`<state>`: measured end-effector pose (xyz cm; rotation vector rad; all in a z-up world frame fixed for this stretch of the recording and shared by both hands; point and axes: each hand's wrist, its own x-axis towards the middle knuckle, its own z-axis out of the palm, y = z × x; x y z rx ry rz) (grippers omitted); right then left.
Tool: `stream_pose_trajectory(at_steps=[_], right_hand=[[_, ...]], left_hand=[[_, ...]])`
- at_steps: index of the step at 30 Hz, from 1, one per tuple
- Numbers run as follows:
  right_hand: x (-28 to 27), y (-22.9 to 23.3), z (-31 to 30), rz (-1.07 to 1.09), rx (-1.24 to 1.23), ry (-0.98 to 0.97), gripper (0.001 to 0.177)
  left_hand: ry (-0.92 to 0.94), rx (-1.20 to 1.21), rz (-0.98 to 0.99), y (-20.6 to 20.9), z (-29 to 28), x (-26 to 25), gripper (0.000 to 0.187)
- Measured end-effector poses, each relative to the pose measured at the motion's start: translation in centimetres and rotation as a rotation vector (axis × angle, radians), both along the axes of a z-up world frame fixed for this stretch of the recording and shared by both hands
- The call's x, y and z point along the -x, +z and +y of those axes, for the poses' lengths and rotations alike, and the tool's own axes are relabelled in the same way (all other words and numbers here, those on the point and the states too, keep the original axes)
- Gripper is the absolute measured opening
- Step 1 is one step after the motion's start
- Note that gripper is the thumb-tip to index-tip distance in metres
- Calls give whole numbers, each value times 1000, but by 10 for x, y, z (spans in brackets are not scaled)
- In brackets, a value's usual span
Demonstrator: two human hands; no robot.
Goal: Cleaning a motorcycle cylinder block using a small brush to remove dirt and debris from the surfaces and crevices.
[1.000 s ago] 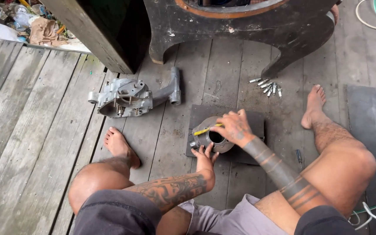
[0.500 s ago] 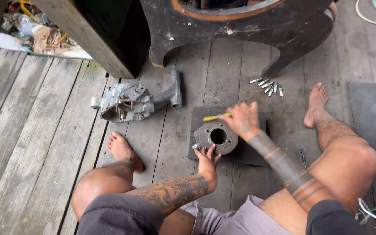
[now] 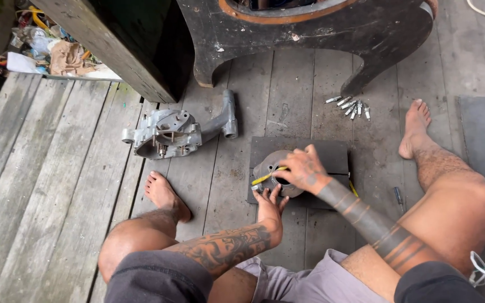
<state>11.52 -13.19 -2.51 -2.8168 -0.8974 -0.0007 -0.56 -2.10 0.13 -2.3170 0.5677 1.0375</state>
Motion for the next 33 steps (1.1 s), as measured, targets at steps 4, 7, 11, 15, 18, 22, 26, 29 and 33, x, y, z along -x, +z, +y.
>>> stream_pose_trajectory(at_steps=[4, 7, 11, 15, 18, 22, 26, 29, 33], right_hand=[[-34, -4, -33, -95, 65, -114, 35], [-25, -3, -28, -115, 83, -161, 33], [-14, 0, -25, -19, 31, -84, 39], [-42, 11, -49, -26, 38, -209, 35], [-22, 7, -28, -59, 68, -90, 35], [-27, 3, -32, -21, 48, -43, 35], [-51, 11, -45, -62, 152, -120, 32], [-45, 9, -36, 37, 148, -89, 33], [-55, 23, -51, 112, 183, -170, 38]], left_hand=[[-4, -24, -3, 22, 2, 3, 69], [-27, -15, -4, 16, 4, -2, 70], [-18, -9, -1, 12, 2, 3, 71], [-24, 18, -19, 12, 5, 5, 72], [-28, 32, 1, 15, 9, 3, 74], [-36, -16, -11, 25, 8, 5, 76], [-49, 3, -19, 27, 12, 3, 78], [-58, 23, -26, 18, 13, 0, 78], [-72, -1, -42, 27, 13, 7, 78]])
